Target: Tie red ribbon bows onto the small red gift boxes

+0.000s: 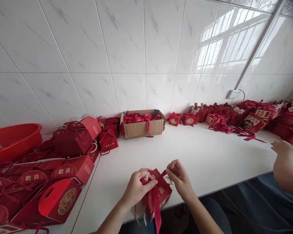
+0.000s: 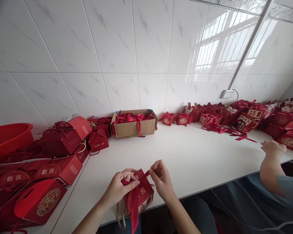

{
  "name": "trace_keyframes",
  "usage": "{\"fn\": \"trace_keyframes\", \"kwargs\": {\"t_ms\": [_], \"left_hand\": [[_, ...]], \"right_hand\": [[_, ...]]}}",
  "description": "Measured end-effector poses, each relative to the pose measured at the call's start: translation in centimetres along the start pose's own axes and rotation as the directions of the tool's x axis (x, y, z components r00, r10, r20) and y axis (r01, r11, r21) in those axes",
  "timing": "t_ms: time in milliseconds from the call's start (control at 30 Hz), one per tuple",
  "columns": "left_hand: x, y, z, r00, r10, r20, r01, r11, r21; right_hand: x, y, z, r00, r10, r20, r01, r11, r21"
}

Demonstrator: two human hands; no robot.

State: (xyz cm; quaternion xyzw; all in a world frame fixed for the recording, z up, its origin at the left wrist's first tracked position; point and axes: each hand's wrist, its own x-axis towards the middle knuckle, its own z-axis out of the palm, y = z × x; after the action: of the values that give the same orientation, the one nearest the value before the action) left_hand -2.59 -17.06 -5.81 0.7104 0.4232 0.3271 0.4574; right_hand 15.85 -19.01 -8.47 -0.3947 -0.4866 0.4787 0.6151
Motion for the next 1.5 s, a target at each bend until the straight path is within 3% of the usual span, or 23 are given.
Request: {"fn": "trace_keyframes", "kwargs": {"t_ms": [100,233,367,700,833,900,967,1033,1100,1167,1200,1300,1333,1367,1400,1433,1467,1500], "left_hand": [[0.1,-0.1,0.0,1.0,-0.013,0.001,0.013,1.0,-0.01],[0.1,0.1,-0.1,1.0,-0.011,0.005,0.012,1.0,-0.029],[0.1,0.1,0.0,1.0,-0.011,-0.007,0.011,1.0,-0.023],[0.1,-0.2,0.4,1.0,0.005,-0.008,-0.005,1.0,0.003],[0.0,-0.4,0.4,1.0,0.012,-0.015,-0.012,1.0,0.002],[-0.1,-0.3,0.3,1.0,0.016,-0.015,-0.016,1.0,0.005],[-0.4,-0.2,0.2,1.0,0.026,-0.016,-0.026,1.0,-0.013],[-0.8,0.0,0.0,0.999,0.038,-0.008,-0.039,0.997,-0.067],[-1.4,0.0,-0.1,0.999,0.047,0.015,-0.044,0.99,-0.135],[-2.0,-0.3,-0.1,0.998,0.061,0.036,-0.053,0.98,-0.194],[-2.2,-0.6,-0.2,0.997,0.068,0.034,-0.059,0.976,-0.212],[-2.8,-2.0,-0.7,0.993,0.1,-0.069,-0.111,0.975,-0.194],[-2.9,-2.5,-1.0,0.986,0.11,-0.126,-0.131,0.976,-0.172],[-3.0,-3.0,-1.3,0.976,0.117,-0.183,-0.145,0.978,-0.147],[-3.1,-3.4,-1.7,0.964,0.121,-0.235,-0.154,0.98,-0.126],[-3.2,-3.7,-2.1,0.952,0.121,-0.282,-0.157,0.981,-0.111],[-3.3,-4.0,-2.5,0.94,0.114,-0.322,-0.152,0.984,-0.097],[-3.5,-4.2,-2.9,0.928,0.104,-0.359,-0.141,0.987,-0.08]], "right_hand": [[0.1,-0.4,-0.5,0.99,0.118,0.08,-0.112,0.991,-0.07],[0.3,-0.7,-0.8,0.935,0.277,0.22,-0.209,0.935,-0.287],[0.4,-0.6,-0.4,0.94,0.218,0.262,-0.132,0.942,-0.308],[0.8,-0.1,0.4,0.969,0.244,0.045,-0.225,0.941,-0.251],[0.8,0.4,0.7,0.988,0.157,-0.002,-0.152,0.952,-0.267],[0.7,0.5,0.2,0.991,0.135,0.013,-0.126,0.949,-0.289],[0.5,0.5,-0.9,0.985,0.126,0.116,-0.086,0.949,-0.303],[0.3,0.6,-2.3,0.938,0.096,0.333,0.008,0.954,-0.298],[-0.1,0.8,-3.3,0.815,0.1,0.57,0.093,0.95,-0.299],[-0.7,1.2,-3.5,0.705,0.15,0.693,0.117,0.939,-0.323],[-1.1,1.5,-3.3,0.684,0.172,0.709,0.11,0.936,-0.333],[-1.5,2.1,-2.8,0.679,0.199,0.707,0.064,0.943,-0.326],[-1.2,2.2,-2.9,0.691,0.204,0.694,0.056,0.941,-0.333],[-0.7,2.4,-3.3,0.734,0.204,0.648,0.056,0.933,-0.356],[0.0,2.6,-3.8,0.805,0.194,0.56,0.061,0.912,-0.405],[0.8,3.0,-4.5,0.905,0.156,0.396,0.058,0.877,-0.477],[1.7,3.5,-5.4,0.987,0.071,0.143,0.024,0.82,-0.572],[2.4,4.1,-6.2,0.993,-0.038,-0.109,-0.046,0.732,-0.68]]}}
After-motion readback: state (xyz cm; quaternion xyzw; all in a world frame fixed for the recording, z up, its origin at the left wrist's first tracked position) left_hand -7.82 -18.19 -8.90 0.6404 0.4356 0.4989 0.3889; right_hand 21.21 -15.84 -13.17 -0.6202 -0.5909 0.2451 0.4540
